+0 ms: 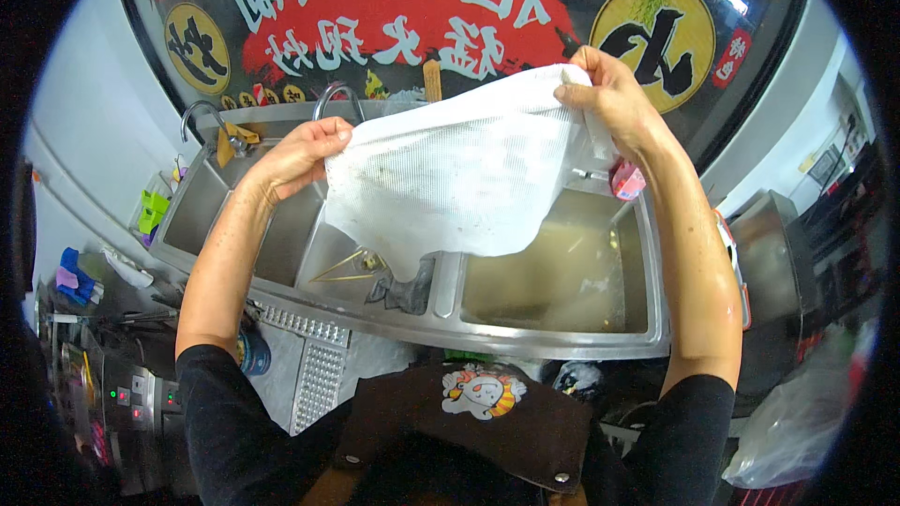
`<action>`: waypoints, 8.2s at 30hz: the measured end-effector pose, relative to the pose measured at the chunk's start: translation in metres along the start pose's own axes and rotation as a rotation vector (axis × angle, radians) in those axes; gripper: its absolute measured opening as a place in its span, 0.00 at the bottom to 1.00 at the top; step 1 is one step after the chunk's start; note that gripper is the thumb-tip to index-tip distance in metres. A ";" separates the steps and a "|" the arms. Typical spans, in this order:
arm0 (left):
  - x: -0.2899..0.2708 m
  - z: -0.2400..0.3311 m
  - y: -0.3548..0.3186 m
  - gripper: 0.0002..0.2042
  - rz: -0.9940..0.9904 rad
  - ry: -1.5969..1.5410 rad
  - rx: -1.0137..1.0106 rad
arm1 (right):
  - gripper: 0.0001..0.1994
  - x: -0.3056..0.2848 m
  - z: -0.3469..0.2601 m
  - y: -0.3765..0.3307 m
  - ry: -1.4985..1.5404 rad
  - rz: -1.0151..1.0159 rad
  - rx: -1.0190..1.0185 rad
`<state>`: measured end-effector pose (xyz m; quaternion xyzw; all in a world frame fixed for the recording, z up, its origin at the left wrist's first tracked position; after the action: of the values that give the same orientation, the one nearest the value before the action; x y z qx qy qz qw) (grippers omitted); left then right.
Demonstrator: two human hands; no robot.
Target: The person washes a white mug with a sponge and rinses it under running water, then places it in a dish rack. They wipe the sink area with a cloth, rinse the cloth, and wash a bundle of chopsticks before placing them in the rack. Finally, they remove food debris from the sink drain and wipe the sink surface.
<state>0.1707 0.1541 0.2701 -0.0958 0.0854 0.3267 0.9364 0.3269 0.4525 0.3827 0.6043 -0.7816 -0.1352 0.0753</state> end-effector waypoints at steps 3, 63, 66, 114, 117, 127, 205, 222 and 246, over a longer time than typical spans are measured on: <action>0.005 0.012 0.010 0.16 0.028 0.224 0.083 | 0.09 0.000 -0.017 -0.001 -0.186 -0.036 -0.106; 0.315 0.142 0.173 0.14 -0.790 0.460 0.322 | 0.18 -0.248 -0.084 -0.333 -0.742 0.860 0.084; 0.352 0.127 0.198 0.14 -0.959 0.615 0.267 | 0.16 -0.248 -0.070 -0.362 -0.905 0.940 0.253; 0.853 0.073 0.542 0.18 -0.229 0.311 0.386 | 0.12 -0.618 0.185 -0.563 -0.396 1.955 0.143; 0.869 0.073 0.526 0.27 -0.194 0.601 0.657 | 0.15 -0.617 0.188 -0.567 -0.579 1.947 0.331; 0.877 0.049 0.503 0.18 -0.453 1.051 0.531 | 0.06 -0.581 0.148 -0.466 -1.359 1.444 0.233; 0.649 -0.041 0.218 0.16 -0.009 0.674 0.856 | 0.18 -0.644 0.236 -0.417 -0.919 1.171 0.322; 0.412 -0.183 0.057 0.11 0.226 0.529 0.212 | 0.08 -0.141 0.260 -0.241 -0.306 0.287 0.113; 0.249 -0.273 -0.175 0.13 0.791 0.435 -0.350 | 0.06 0.114 0.345 -0.260 -0.382 -0.763 -0.010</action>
<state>0.4464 0.1041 -0.0281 -0.2781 0.2529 0.6396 0.6706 0.4405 0.3239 -0.0299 0.8139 -0.5012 -0.2668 -0.1235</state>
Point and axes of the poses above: each hand's wrist, its own y-axis towards the middle knuckle, its own x-axis out of the palm, z = x × y, the point moved 9 cm from there along y, towards the middle knuckle, and after that the axes turned 15 degrees about y, right-handed, at the moved point
